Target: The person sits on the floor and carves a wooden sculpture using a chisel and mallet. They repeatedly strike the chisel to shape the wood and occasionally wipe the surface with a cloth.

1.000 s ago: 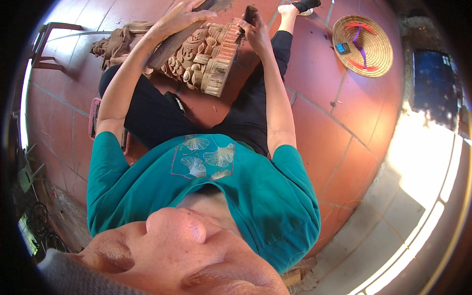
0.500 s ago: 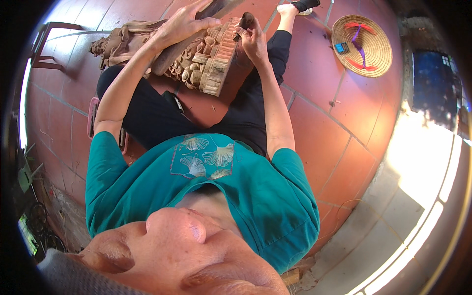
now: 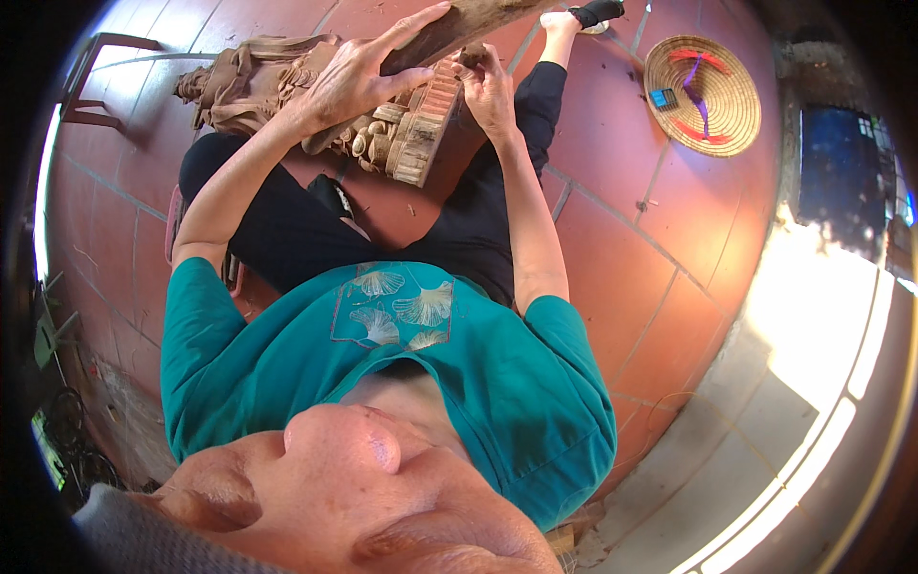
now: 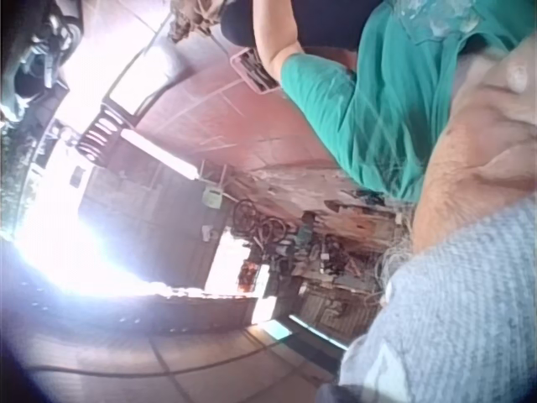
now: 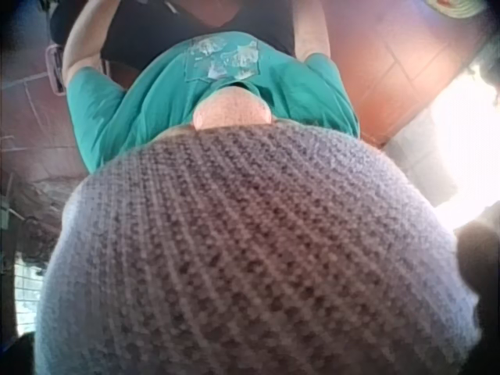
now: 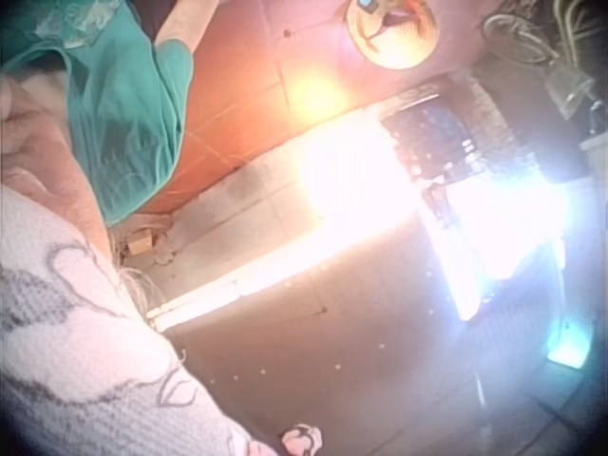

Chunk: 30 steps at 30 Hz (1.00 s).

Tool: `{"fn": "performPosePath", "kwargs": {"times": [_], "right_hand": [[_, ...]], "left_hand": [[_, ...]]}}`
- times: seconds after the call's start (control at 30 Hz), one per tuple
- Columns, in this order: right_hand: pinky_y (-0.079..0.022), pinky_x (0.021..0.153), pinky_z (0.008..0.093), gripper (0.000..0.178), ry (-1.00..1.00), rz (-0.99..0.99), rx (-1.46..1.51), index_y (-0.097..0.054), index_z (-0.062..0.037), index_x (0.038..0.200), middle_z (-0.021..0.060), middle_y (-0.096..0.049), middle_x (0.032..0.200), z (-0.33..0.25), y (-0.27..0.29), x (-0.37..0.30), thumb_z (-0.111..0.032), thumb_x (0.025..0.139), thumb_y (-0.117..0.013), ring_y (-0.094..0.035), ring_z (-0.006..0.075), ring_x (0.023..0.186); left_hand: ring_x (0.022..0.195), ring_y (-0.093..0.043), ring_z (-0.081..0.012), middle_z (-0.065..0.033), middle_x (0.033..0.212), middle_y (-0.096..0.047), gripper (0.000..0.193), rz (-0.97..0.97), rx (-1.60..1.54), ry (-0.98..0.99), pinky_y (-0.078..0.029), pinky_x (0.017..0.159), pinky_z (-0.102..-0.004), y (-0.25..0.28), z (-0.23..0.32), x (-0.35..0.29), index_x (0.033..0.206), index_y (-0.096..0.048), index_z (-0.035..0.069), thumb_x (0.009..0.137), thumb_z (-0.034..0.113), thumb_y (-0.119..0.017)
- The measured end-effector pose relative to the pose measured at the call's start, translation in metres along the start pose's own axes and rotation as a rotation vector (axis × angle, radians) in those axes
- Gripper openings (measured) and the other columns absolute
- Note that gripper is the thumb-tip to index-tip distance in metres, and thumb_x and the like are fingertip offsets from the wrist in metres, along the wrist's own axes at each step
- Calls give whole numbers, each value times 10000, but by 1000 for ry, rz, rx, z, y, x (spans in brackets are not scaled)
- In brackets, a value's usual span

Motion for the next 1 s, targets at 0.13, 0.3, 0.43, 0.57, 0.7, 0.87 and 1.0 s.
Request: {"fn": "performPosePath", "kwargs": {"times": [0.13,0.3,0.43,0.57,0.7,0.87,1.0], "right_hand": [[-555,732,346,268,-14,-22,-35,-563,-67,1169,111,-743,980,12,-3,0,-147,954,-702,-738,257,867],[-548,717,397,281,27,3,-107,-574,-67,1191,151,-733,955,15,-1,-2,-151,951,-694,-723,334,868],[-539,687,415,277,51,6,-133,-573,-56,1174,159,-725,906,4,-3,0,-155,947,-698,-715,330,839],[-534,655,406,271,134,35,-272,-559,-31,1143,163,-712,886,6,-3,-1,-154,947,-699,-707,323,790],[-543,654,372,193,78,124,-159,-560,-31,1113,148,-712,888,-3,-2,-2,-90,960,-662,-723,286,786],[-568,738,321,155,-31,206,37,-554,-27,1115,114,-715,940,16,10,-3,-54,980,-623,-735,219,842],[-571,760,321,132,-50,141,119,-559,-27,1100,96,-717,945,17,7,2,-48,984,-617,-737,210,869]], "left_hand": [[664,-689,-358,-192,1121,-714,790,4,143,-69,-566,663,-452,-20,-25,-10,1582,-298,305,901,272,-696],[624,-679,-358,-187,1063,-726,782,-122,248,-28,-565,618,-441,-26,-23,-9,1580,-303,311,908,294,-703],[597,-671,-346,-192,1016,-729,775,-38,182,-5,-555,597,-446,-19,-19,-11,1580,-302,315,912,300,-695],[582,-667,-331,-203,931,-726,768,-71,288,-2,-544,586,-448,-25,-23,-11,1581,-301,311,917,308,-688],[534,-644,-306,-205,834,-712,763,-85,290,35,-524,554,-444,-21,-39,-9,1579,-309,318,918,331,-689],[779,-671,-377,-249,1043,-682,803,-58,189,117,-542,702,-462,10,-28,-10,1579,-290,211,896,299,-703],[885,-713,-421,-282,1095,-688,831,-42,128,124,-558,762,-474,21,-23,-16,1581,-276,156,880,275,-707]]}}
Point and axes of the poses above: each hand's wrist, its own x-axis towards the middle knuckle, its own y-axis out of the back of the hand, z = x × y, the point moved 6 cm from there along x, towards the middle knuckle
